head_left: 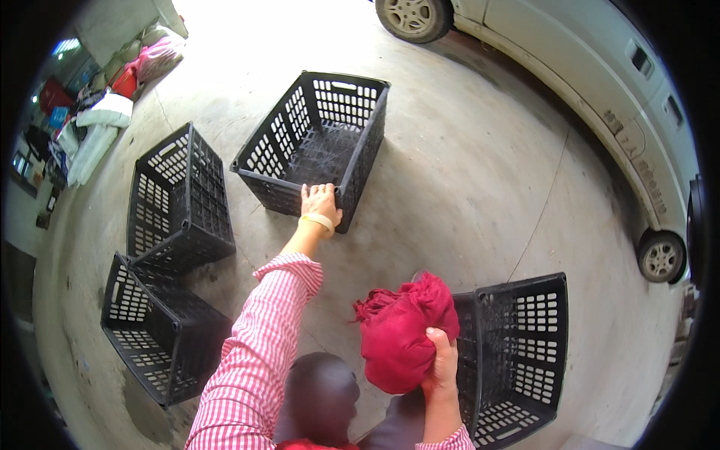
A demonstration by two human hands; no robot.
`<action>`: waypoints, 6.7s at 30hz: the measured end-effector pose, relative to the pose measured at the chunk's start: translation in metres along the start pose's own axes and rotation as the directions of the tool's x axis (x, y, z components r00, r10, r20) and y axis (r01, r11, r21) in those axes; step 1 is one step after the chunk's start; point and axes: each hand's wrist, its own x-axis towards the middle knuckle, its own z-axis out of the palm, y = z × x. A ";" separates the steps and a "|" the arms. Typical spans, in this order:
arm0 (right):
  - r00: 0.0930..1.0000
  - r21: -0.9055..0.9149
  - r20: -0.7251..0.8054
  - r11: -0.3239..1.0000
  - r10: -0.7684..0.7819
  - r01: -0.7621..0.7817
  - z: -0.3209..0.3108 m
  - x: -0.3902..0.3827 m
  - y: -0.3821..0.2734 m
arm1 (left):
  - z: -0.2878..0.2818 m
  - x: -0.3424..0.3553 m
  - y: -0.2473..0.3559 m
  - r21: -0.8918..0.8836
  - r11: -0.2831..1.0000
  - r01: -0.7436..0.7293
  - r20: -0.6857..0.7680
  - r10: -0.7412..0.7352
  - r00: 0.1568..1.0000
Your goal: The person wipes the interior and exterior surfaces of black plastic crates using a red cloth. They handle each crate one at a time, rotating it to clean multiple sides before moving to the next crate.
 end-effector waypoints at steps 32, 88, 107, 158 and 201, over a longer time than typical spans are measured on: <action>0.837 -0.325 0.543 0.900 -0.073 0.290 0.040 0.033 -0.038 | -0.031 -0.366 0.053 -0.493 0.757 -0.428 -0.245 0.351 0.904; 0.820 -0.830 0.557 -0.060 -0.132 0.554 0.203 0.329 0.243 | -0.014 -0.313 -0.151 -0.895 0.441 0.073 -0.265 -0.655 0.708; 0.472 -0.525 0.530 -0.164 0.705 0.835 0.095 0.118 0.254 | 0.003 -0.318 -0.139 -0.884 0.466 0.043 -0.340 -0.701 0.627; 0.525 -0.686 0.646 0.121 0.554 0.718 0.062 0.106 0.310 | 0.041 -0.341 -0.125 -0.911 0.412 -0.016 -0.349 -0.751 0.561; 0.443 -0.344 0.830 -0.313 0.339 0.885 0.153 -0.110 0.199 | 0.106 -0.321 -0.168 -0.956 -0.295 0.005 0.132 -0.415 0.900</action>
